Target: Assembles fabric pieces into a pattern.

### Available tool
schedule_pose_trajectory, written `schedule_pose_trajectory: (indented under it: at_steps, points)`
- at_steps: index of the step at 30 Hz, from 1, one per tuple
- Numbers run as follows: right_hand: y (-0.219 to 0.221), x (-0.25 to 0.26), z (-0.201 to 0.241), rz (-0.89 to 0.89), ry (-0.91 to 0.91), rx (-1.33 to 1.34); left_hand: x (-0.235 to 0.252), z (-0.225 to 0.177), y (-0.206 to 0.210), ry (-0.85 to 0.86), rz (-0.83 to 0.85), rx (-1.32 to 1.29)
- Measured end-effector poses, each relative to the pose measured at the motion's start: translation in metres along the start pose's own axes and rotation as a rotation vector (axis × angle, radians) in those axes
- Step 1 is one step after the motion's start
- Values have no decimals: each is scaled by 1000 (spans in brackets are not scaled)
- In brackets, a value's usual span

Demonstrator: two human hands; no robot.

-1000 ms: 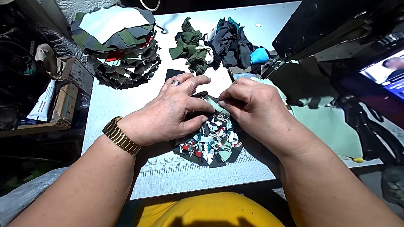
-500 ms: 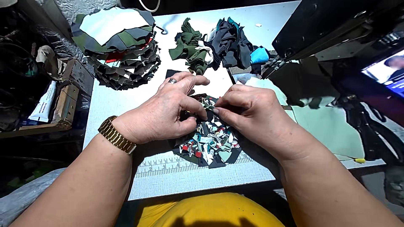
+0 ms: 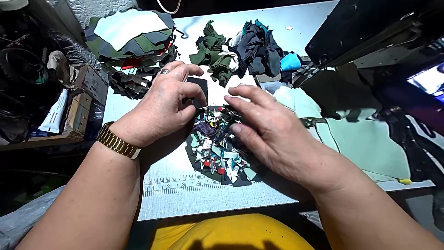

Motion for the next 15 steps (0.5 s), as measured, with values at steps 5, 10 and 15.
schedule_pose_trajectory:
  at_steps: [5, 10, 15]
  points:
    - [45, -4, 2, 269, 51, -134, -1, 4, 6, -8, 64, -5]
    - [42, 1, -4, 271, 107, -211, 0, 2, 16, -18, 139, -23]
    - [38, 0, 20, 225, 45, -187, -2, 4, 1, -25, 31, -18]
Point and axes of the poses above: each hand's wrist, its own x-axis towards the middle knuckle, its own y-axis out of the palm, z = x × y, the point moved 10 cm from there along x, towards the middle knuckle, and after that the axes turned 10 degrees about z, right-handed, at the moved point
